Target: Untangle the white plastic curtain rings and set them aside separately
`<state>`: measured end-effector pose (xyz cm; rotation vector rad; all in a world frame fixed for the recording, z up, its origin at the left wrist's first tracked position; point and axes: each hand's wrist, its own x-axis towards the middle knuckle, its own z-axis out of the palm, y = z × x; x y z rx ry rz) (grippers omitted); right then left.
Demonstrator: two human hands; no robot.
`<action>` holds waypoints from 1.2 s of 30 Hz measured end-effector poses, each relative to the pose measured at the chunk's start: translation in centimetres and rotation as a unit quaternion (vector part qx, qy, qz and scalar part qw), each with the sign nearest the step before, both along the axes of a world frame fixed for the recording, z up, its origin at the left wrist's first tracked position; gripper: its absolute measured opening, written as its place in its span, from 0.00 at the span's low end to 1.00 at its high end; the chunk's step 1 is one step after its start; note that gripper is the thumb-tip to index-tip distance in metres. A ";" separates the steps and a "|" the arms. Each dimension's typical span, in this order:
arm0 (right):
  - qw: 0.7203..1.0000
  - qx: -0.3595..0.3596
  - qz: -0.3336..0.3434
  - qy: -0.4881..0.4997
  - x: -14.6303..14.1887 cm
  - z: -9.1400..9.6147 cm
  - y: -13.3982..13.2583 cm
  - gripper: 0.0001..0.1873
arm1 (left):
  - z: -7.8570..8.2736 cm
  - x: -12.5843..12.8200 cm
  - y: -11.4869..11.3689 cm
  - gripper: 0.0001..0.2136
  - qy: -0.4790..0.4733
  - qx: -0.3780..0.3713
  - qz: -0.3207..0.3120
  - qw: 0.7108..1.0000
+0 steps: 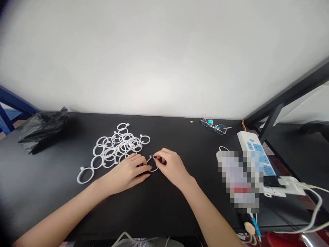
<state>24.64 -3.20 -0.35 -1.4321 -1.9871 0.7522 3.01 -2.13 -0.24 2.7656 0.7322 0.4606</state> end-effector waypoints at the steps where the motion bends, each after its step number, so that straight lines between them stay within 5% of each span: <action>1: 1.000 -0.002 -0.004 -0.001 0.0 0.0 0.0 0.07 | -0.1 0.0 0.0 0.07 -0.002 0.004 0.008 1.000; 8: 0.997 -0.021 0.027 0.064 -0.4 0.0 -0.2 0.11 | -0.5 -0.4 0.4 0.10 -0.018 0.014 0.092 0.996; 16: 0.998 -0.018 0.044 0.045 -0.6 0.4 -0.3 0.15 | -0.5 -0.4 0.5 0.09 -0.033 0.009 0.086 0.996; 26: 0.996 -0.006 0.060 0.069 -0.4 0.4 -0.2 0.06 | -0.7 -0.5 0.4 0.14 -0.063 -0.025 0.090 0.994; 36: 0.978 0.101 0.036 0.176 -0.5 0.8 -0.3 0.05 | 1.5 -0.7 0.5 0.16 -0.182 -0.244 0.187 0.934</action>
